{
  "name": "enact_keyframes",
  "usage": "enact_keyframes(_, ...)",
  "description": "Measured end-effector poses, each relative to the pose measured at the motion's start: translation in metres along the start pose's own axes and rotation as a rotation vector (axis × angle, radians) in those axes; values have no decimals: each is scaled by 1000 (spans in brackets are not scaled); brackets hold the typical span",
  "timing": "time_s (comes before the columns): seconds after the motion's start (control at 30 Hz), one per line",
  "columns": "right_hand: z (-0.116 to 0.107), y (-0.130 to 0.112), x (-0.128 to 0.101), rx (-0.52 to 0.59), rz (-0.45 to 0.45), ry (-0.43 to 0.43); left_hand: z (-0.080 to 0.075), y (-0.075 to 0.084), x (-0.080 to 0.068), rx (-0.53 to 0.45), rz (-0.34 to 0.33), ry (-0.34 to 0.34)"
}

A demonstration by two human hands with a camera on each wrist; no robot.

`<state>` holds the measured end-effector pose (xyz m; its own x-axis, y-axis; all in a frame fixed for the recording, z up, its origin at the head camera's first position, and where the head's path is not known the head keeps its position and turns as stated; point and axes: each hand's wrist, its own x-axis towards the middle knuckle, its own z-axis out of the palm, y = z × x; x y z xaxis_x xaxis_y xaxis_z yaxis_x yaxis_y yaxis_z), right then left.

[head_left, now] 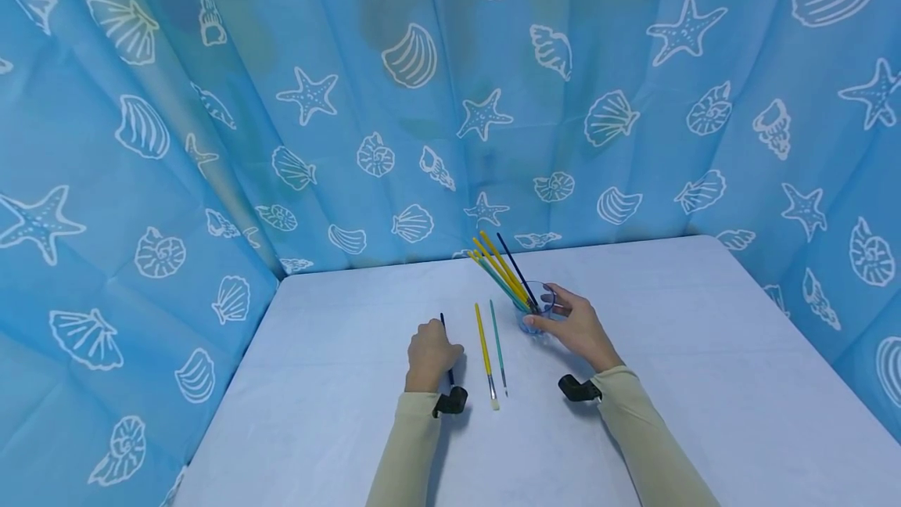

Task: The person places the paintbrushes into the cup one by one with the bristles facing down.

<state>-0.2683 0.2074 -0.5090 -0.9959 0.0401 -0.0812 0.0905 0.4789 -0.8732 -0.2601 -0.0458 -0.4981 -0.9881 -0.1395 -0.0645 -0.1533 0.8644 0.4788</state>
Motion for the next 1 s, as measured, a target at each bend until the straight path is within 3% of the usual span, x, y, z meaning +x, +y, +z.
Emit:
enact_keyframes(0.13, 1, 0, -1, 2, -5, -2, -5, -5, 2, -46, -16, -37)
enact_keyframes(0.33, 0, -3, -2, 2, 2, 5, -24, -21, 9, -173, -58, -98)
enact_keyframes(0.5, -1, -2, -2, 0, 0, 8, -35, -34, 17, -269, -42, -104)
enact_keyframes(1.0, 0, -6, -4, -8, 9, 9, -49, -45, 21, -572, -38, -88)
